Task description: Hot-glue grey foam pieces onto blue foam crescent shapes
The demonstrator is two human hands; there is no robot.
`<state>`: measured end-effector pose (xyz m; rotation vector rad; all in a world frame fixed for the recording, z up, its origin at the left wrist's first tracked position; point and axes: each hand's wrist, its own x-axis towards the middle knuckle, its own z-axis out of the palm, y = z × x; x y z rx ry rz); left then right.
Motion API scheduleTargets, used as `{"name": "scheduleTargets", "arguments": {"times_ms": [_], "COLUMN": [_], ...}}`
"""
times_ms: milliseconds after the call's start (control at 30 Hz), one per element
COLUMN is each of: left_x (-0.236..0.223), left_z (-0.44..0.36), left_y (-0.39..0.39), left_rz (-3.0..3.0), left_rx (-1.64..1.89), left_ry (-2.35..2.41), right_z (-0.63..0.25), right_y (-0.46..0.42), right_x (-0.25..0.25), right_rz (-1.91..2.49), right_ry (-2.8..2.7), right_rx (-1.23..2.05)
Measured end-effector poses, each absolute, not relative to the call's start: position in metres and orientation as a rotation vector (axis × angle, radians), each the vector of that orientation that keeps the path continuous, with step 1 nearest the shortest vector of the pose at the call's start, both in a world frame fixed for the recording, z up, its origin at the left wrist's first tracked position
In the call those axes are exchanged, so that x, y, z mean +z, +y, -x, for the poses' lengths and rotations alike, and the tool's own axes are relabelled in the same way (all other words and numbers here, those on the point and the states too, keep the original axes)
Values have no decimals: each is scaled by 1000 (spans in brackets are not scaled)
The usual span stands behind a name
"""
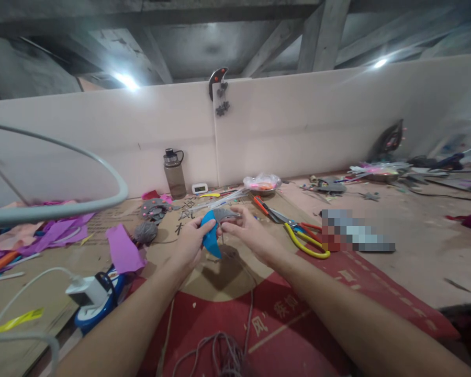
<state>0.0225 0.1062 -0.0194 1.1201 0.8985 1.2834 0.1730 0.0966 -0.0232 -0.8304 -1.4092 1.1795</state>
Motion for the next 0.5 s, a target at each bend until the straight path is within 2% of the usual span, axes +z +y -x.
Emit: {"name": "scheduleTargets", "arguments": {"times_ms": [67, 267, 500], "left_x": [-19, -13, 23], "left_z": [-23, -19, 22], "left_y": [106, 109, 127], "left_rz": [-1071, -965, -574], "left_rx": [1294, 1366, 1526], "left_ry": [891, 865, 736], "right_z": [-169, -169, -179], "right_y": [96, 95, 90], "right_x": [-27, -28, -14], "right_rz": [802, 917, 877], "right_ry": [-1436, -1583, -1531], "right_rx": [1284, 1289, 1432]}}
